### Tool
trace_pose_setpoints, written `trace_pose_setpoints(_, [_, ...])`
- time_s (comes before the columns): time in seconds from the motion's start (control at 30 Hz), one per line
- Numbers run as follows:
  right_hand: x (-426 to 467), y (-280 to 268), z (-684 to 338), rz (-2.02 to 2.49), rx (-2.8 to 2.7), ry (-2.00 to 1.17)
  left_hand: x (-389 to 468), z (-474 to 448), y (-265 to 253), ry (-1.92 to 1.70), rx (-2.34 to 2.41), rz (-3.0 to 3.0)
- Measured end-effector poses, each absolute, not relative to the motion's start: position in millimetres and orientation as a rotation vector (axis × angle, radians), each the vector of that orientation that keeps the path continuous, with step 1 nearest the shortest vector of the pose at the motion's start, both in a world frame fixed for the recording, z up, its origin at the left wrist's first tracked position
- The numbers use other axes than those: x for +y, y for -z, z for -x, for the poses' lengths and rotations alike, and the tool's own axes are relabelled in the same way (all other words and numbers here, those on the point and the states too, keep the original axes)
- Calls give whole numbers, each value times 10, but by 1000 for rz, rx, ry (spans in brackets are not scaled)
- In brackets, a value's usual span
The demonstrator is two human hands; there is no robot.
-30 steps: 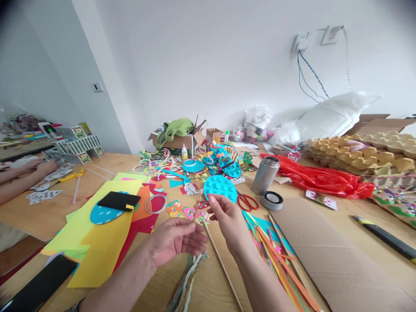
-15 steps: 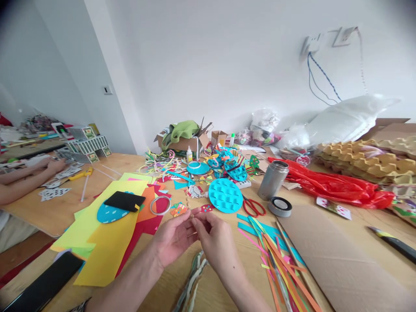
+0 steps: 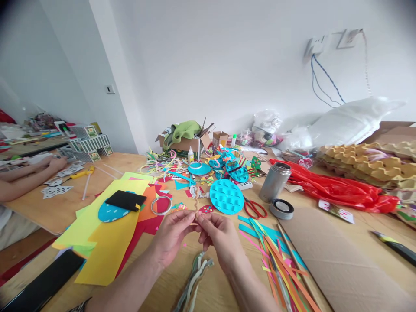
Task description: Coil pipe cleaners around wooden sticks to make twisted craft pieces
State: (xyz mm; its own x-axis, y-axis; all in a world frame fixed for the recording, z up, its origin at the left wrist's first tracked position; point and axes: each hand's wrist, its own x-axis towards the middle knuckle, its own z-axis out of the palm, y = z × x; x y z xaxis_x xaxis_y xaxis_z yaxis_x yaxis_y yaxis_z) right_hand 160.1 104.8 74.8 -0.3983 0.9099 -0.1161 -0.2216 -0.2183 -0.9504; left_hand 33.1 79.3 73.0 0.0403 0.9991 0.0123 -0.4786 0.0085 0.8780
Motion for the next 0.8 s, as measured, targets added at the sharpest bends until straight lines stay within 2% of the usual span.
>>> trace_pose_setpoints(0.13, [1044, -733, -1591, 912, -1251, -1726, 801, -287, -737, -1372, 873, -922])
trace_pose_setpoints(0.23, [1033, -719, -1584, 948, -1389, -1600, 814, -262, -737, -1377, 841, -767])
trace_pose_setpoints(0.37, [991, -714, -1565, 1035, -1605, -1065, 834, -231, -735, -1376, 859, -492])
trace_pose_setpoints(0.5, [941, -694, -1544, 870, -1821, -575, 843, -241, -707, -1380, 858, -391])
trace_pose_setpoints(0.67, [926, -633, -1543, 877, -1917, -453, 830, -293, -654, -1385, 890, -401])
trace_pose_setpoints(0.8, [940, -631, -1550, 915, -1894, -512, 813, -319, -653, -1374, 947, -469])
